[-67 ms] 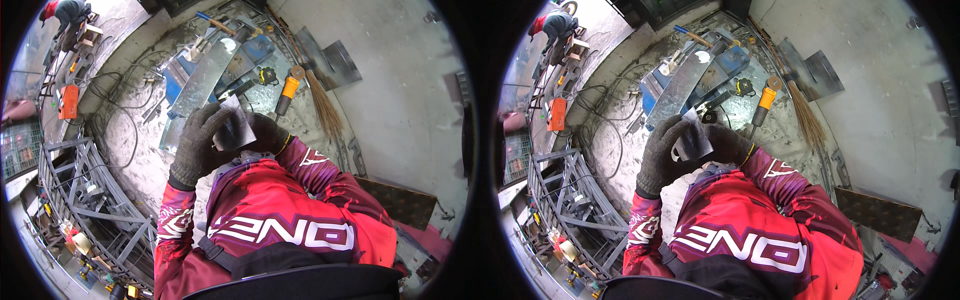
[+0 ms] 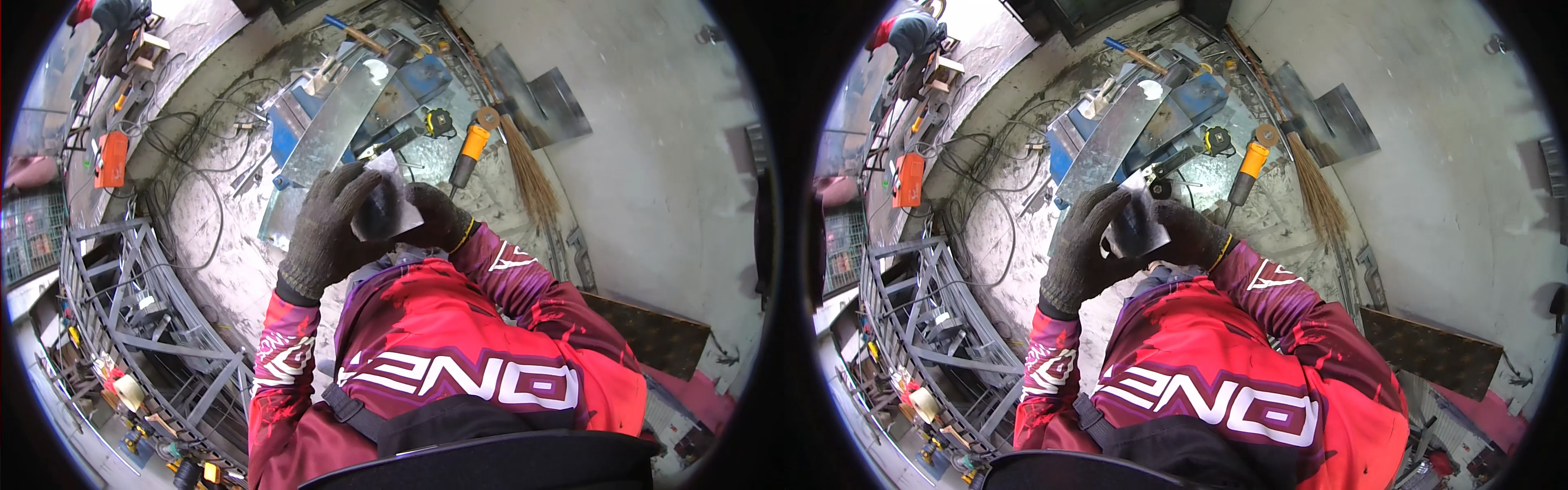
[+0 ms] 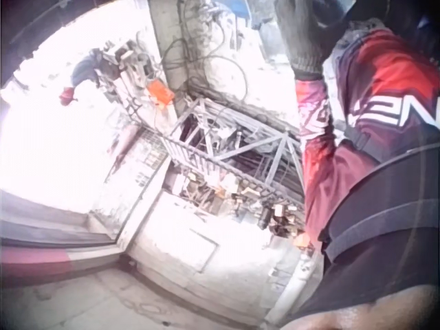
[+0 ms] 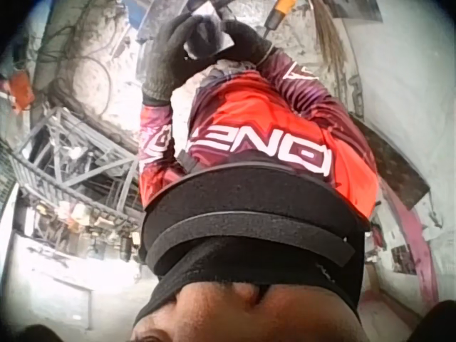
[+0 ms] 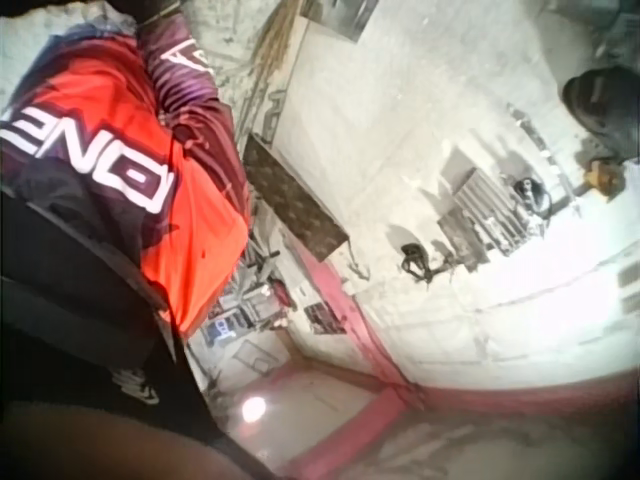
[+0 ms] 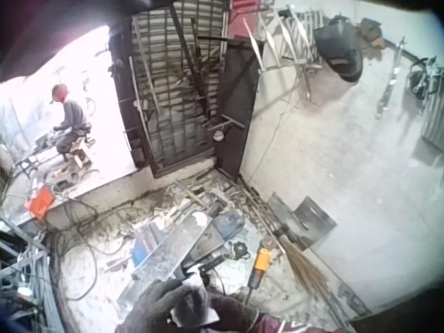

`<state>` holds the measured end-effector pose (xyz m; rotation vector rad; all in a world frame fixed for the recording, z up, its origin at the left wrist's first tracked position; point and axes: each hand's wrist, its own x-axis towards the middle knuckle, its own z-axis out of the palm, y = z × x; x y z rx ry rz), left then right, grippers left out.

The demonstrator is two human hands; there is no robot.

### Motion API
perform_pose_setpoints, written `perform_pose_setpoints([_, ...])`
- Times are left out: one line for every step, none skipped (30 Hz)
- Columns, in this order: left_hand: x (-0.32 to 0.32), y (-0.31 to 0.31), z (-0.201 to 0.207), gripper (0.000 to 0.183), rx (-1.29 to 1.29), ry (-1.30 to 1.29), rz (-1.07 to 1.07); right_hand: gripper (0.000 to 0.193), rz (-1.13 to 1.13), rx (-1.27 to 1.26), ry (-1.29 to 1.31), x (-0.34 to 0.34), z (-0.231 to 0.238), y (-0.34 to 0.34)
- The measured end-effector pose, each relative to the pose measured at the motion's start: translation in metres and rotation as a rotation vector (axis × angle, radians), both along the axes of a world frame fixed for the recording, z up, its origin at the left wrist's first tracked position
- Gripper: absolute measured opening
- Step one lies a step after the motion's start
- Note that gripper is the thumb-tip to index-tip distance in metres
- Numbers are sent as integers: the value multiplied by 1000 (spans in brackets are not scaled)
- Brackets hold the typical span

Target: Grinding a piece of metal with an angle grinder and then hammering it into shape.

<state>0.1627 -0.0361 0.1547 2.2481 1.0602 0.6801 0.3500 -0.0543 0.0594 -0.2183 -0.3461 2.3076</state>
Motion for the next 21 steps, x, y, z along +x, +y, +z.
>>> perform_pose_setpoints([-1, 0, 0, 84, -11, 25, -6, 52, -40, -95, 92, -1, 4, -3])
perform_pose_setpoints([-3, -1, -1, 84, -5, 8, 10, 57, -32, -67, 71, -4, 9, -5])
perform_pose_setpoints([-7, -1, -1, 88, -69, -58, 11, 67, -73, -224, 103, -5, 13, -8])
perform_pose_setpoints([-11, -3, -1, 92, -132, -123, 13, 77, -87, -302, 122, -7, 17, -7])
perform_pose_setpoints([-19, -4, 0, 99, -242, -202, 29, 87, -110, -244, 31, -9, 20, -7])
perform_pose_setpoints([-26, -1, -1, 95, -262, -216, 92, 90, -113, -225, 41, -10, 23, -6])
perform_pose_setpoints([-35, -1, 0, 91, -345, -319, 166, 92, -80, -211, 65, -11, 26, -6])
perform_pose_setpoints([-42, -1, 0, 87, -429, -416, 239, 94, -55, -204, 106, -13, 28, -5])
perform_pose_setpoints([-46, -3, 0, 82, -445, -557, 255, 94, -45, -198, 88, -14, 31, -4])
perform_pose_setpoints([-49, -4, -1, 82, -445, -561, 259, 92, -91, -191, 13, -17, 33, -3])
perform_pose_setpoints([-51, -4, 0, 82, -431, -567, 249, 91, -130, -187, -111, -18, 35, -3])
perform_pose_setpoints([-52, -5, 1, 82, -416, -572, 239, 91, -130, -182, -66, -20, 37, -2])
perform_pose_setpoints([-50, -6, 3, 86, -332, -429, 205, 83, -140, -241, -5, -21, 40, -3])
perform_pose_setpoints([-48, -8, 4, 91, -248, -293, 173, 80, -149, -289, 108, -24, 42, -2])
perform_pose_setpoints([-43, -10, 5, 98, -196, -226, 142, 76, -146, -296, 51, -24, 44, -1])
perform_pose_setpoints([-38, -13, 6, 92, -104, -153, 140, 67, -196, 196, -443, -28, 45, 0])
perform_pose_setpoints([-34, -13, 6, 91, -83, -119, 127, 63, -206, 457, -683, -28, 46, 1])
perform_pose_setpoints([-31, -12, 5, 90, -40, -62, 108, 58, -235, 705, -932, -29, 47, 2])
perform_pose_setpoints([-30, -11, 4, 90, -42, -73, 108, 52, -94, 1054, -1473, -28, 49, 3])
perform_pose_setpoints([-29, -10, 2, 92, -53, -58, 78, 46, 127, 1366, -2028, -28, 51, 3])
perform_pose_setpoints([-28, -9, -1, 94, -82, -42, 49, 46, 89, 1386, -2022, -28, 52, 4])
